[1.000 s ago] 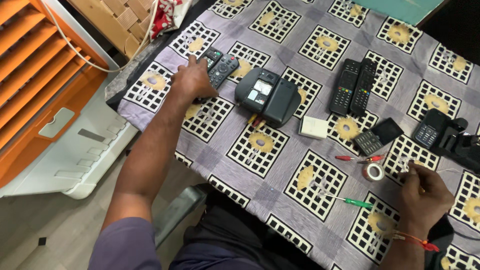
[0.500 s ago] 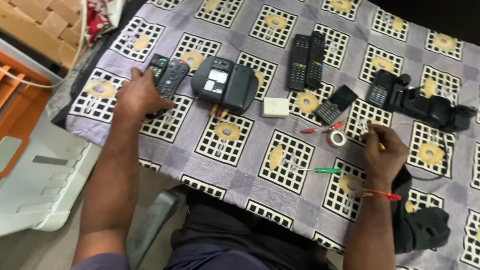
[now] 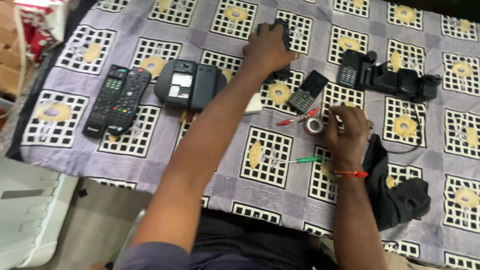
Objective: The person uses a screwdriver to disassemble a mobile phone, removes internal components, and then reassembles the device on a table covered with a patterned cloth.
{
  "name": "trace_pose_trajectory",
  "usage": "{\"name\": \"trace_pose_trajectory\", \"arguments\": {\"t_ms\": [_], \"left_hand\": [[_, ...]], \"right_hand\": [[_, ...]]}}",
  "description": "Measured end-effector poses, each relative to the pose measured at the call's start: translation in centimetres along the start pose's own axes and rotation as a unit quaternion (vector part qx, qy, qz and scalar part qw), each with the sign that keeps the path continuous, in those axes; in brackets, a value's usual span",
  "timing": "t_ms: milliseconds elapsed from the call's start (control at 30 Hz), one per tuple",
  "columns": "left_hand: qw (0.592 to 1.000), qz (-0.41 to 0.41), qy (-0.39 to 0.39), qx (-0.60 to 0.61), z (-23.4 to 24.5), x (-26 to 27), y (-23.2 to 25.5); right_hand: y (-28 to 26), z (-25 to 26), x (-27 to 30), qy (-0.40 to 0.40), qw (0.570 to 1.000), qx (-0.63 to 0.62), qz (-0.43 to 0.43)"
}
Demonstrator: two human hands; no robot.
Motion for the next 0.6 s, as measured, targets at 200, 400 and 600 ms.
{"name": "trace_pose_trajectory", "arguments": {"t_ms": [200,400,600], "left_hand": [[0.985,0.111,0.083,-0.106,-4.8,-2.4,2.5],[0.975,0.06,0.152,-0.152,-8.1,-3.5,1.6],[0.994,0.066,0.071,-0.057,-8.0,-3.0,1.4]], "right_hand": [[0.6,-0.4,-0.4,0.01,1.0,-0.023,0.008],[-0.1,-0.6,-0.9,-0.004,1.0,-0.027,0.006],[-1.2,-0.7,-0.9,-0.019,0.998,-0.053,0.015]]}}
Point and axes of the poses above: each hand's wrist, its own x-axis away from the middle knuckle, its own z-axis out of the back of the hand, y = z × x, the point moved 1 cm from there along -x, towards the middle knuckle, and after that the axes turned 8 degrees about z, right-handed, at the moved point
